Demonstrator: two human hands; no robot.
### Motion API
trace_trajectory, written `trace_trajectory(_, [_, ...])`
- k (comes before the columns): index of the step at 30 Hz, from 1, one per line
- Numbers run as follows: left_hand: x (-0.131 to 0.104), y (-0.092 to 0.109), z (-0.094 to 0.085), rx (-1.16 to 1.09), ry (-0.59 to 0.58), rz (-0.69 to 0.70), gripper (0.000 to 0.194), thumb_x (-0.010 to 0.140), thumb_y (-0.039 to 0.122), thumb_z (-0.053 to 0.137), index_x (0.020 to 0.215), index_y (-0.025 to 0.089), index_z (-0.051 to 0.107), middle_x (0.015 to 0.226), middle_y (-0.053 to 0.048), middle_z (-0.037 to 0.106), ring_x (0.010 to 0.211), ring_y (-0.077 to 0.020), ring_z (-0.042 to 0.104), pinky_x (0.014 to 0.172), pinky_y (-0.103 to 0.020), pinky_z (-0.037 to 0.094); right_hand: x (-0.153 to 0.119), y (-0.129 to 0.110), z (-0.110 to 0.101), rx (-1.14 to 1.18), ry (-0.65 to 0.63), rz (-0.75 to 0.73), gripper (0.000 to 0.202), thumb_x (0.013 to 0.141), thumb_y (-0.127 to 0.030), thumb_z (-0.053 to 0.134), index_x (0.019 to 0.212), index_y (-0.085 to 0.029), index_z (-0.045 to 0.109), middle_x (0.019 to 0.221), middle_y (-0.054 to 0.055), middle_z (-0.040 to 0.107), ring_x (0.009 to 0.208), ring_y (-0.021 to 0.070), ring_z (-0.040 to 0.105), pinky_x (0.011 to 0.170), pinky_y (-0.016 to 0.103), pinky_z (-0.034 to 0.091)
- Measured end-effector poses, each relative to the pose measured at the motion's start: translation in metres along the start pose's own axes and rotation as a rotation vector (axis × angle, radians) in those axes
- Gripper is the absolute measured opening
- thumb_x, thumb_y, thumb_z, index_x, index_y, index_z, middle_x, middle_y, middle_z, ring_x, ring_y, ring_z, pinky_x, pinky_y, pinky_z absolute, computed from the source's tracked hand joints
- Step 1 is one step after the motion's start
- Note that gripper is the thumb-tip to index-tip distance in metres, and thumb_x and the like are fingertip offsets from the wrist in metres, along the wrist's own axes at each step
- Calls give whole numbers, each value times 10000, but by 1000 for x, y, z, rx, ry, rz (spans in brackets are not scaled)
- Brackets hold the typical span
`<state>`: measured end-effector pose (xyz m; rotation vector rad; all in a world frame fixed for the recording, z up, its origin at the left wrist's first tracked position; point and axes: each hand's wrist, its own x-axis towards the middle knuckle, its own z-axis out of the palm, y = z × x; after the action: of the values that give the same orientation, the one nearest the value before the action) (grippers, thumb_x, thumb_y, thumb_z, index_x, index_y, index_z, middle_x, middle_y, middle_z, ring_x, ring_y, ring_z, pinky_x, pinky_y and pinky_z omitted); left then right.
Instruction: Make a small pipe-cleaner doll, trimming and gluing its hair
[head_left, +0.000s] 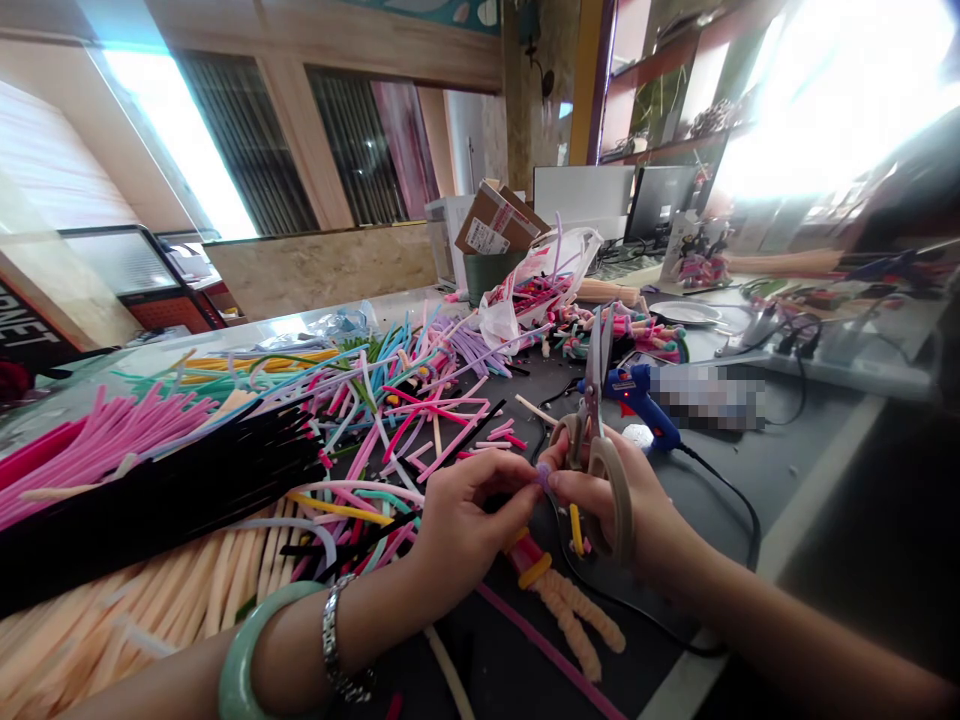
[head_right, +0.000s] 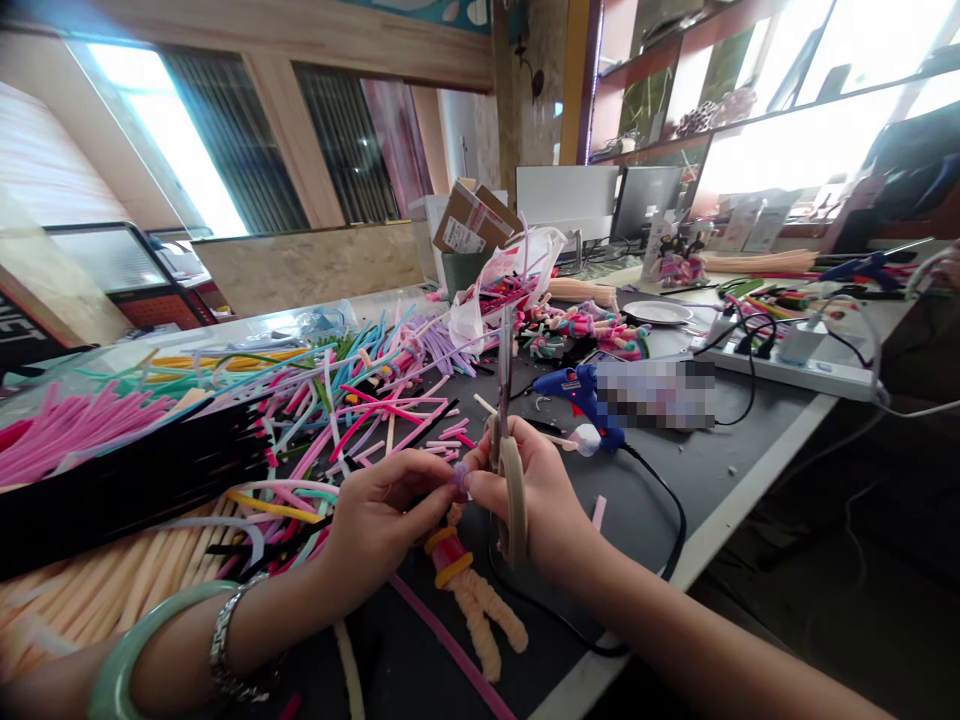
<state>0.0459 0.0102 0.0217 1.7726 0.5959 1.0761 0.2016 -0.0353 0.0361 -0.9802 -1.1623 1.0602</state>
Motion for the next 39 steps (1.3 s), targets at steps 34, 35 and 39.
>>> trace_trajectory(34, [1, 2, -2, 123, 60, 72, 53, 804, 168, 631, 810, 165, 684, 767, -27, 691, 692, -137, 651, 640, -220, 529, 1, 3, -2, -38, -34, 3, 266, 682, -243, 687, 795, -214, 447, 734, -31, 572, 636, 116, 507, 591, 255, 431])
trace_trajectory(35, [1, 2, -2, 129, 61, 76, 52, 804, 168, 632, 810, 164, 683, 767, -27, 691, 693, -137, 651, 641, -220, 529, 1, 3, -1, -37, -33, 4, 271, 678, -246, 688, 791, -215, 443, 729, -32, 571, 630, 116, 506, 586, 256, 430])
trace_trajectory(39, [-1, 1, -3, 145, 56, 72, 48, 804, 179, 632, 809, 161, 676, 773, -33, 693, 699, -145, 657, 648, -227, 535, 1, 1, 0, -23, -38, 11, 285, 668, -255, 690, 788, -219, 434, 720, -34, 568, 621, 118, 505, 576, 257, 424])
